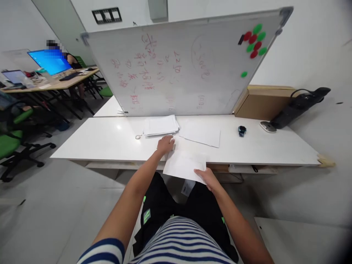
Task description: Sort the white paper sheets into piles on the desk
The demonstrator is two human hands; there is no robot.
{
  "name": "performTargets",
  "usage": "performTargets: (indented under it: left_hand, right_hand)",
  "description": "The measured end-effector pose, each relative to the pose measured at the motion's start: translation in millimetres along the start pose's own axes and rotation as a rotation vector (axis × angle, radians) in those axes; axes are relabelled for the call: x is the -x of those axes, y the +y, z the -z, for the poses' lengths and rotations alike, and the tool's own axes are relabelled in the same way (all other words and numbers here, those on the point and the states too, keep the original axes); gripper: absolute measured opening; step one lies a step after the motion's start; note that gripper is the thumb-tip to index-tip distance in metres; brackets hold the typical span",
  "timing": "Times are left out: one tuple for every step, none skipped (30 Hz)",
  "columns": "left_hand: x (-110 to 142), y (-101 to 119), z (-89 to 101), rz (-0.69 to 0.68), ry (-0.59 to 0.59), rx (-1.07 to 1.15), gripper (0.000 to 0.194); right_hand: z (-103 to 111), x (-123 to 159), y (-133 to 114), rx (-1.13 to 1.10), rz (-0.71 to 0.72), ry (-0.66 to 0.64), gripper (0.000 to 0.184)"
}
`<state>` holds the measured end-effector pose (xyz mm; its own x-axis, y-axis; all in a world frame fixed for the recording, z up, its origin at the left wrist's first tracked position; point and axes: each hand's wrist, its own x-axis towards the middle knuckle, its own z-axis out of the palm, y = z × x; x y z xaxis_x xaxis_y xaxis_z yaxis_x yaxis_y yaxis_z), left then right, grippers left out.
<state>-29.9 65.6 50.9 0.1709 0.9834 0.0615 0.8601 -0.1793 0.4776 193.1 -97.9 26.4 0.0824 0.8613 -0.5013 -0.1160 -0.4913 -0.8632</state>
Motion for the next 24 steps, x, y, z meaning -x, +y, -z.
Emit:
performTargets:
  left_hand:
    - [1,-1,3.2,-0.002,0.043,0.078,0.037]
    - [3,-2,6.7,0.004,0.110,0.158,0.037]
    - [6,-5,10.2,0.022,0.196,0.229,0.039]
    - [10,-9,13.5,0.055,0.290,0.277,0.042]
    - [14,-15,16.4,0.103,0.372,0.292,0.044]
    - [19,-21,18.5,0.157,0.428,0.274,0.046]
    - [23,-28,19.9,0.207,0.448,0.223,0.046]
    - [28,-35,20.4,0.240,0.432,0.156,0.046]
    - [33,-42,20.1,0.244,0.396,0.093,0.046]
    - [37,-47,19.2,0.226,0.361,0.043,0.046]
    - [40,-51,17.9,0.199,0.333,0.009,0.047]
    - [43,-54,16.4,0.171,0.321,-0.010,0.048]
    - [44,-55,14.9,0.150,0.324,-0.020,0.049]
    - [45,-56,13.5,0.137,0.332,-0.026,0.050]
    - [45,-55,12.2,0.128,0.341,-0.031,0.049]
    - [45,-55,11.3,0.119,0.348,-0.033,0.046]
    - [45,-55,10.6,0.108,0.353,-0.034,0.044]
    - [44,-55,10.2,0.100,0.356,-0.032,0.041]
    - [44,-55,10.0,0.095,0.360,-0.027,0.039]
    - [44,-56,10.1,0.092,0.365,-0.023,0.037]
    - [44,-56,10.4,0.091,0.368,-0.019,0.037]
    - [45,-56,10.8,0.089,0.366,-0.016,0.037]
    - [45,-57,11.3,0.089,0.360,-0.014,0.037]
    - [45,-56,11.8,0.090,0.351,-0.014,0.037]
  right_hand:
    - [1,1,-1,0.019,0.009,0.007,0.033]
    - [2,3,-2,0.041,0.019,0.019,0.033]
    - [4,4,-3,0.066,0.031,0.036,0.033]
    - [7,6,-4,0.096,0.045,0.055,0.034]
    - [12,8,-7,0.126,0.059,0.075,0.036]
    - [17,10,-10,0.151,0.079,0.092,0.038]
    - [23,13,-13,0.172,0.102,0.103,0.041]
    - [30,16,-17,0.188,0.126,0.112,0.044]
    - [37,20,-22,0.200,0.147,0.118,0.046]
    - [44,24,-28,0.207,0.166,0.122,0.047]
    - [51,28,-33,0.210,0.185,0.124,0.048]
    - [56,32,-39,0.211,0.205,0.127,0.048]
    - [61,37,-44,0.210,0.226,0.136,0.049]
    - [65,41,-49,0.208,0.250,0.152,0.049]
    - [68,46,-53,0.208,0.273,0.171,0.050]
    - [71,50,-56,0.208,0.293,0.193,0.051]
    - [73,53,-59,0.210,0.306,0.214,0.051]
    - [74,55,-61,0.214,0.312,0.234,0.052]
    - [75,56,-63,0.218,0.313,0.248,0.052]
    - [76,57,-64,0.222,0.310,0.260,0.053]
    - [76,57,-64,0.224,0.306,0.274,0.054]
    - [76,56,-65,0.223,0.301,0.283,0.056]
    - [76,56,-64,0.218,0.301,0.287,0.058]
    - [76,55,-64,0.207,0.305,0.287,0.059]
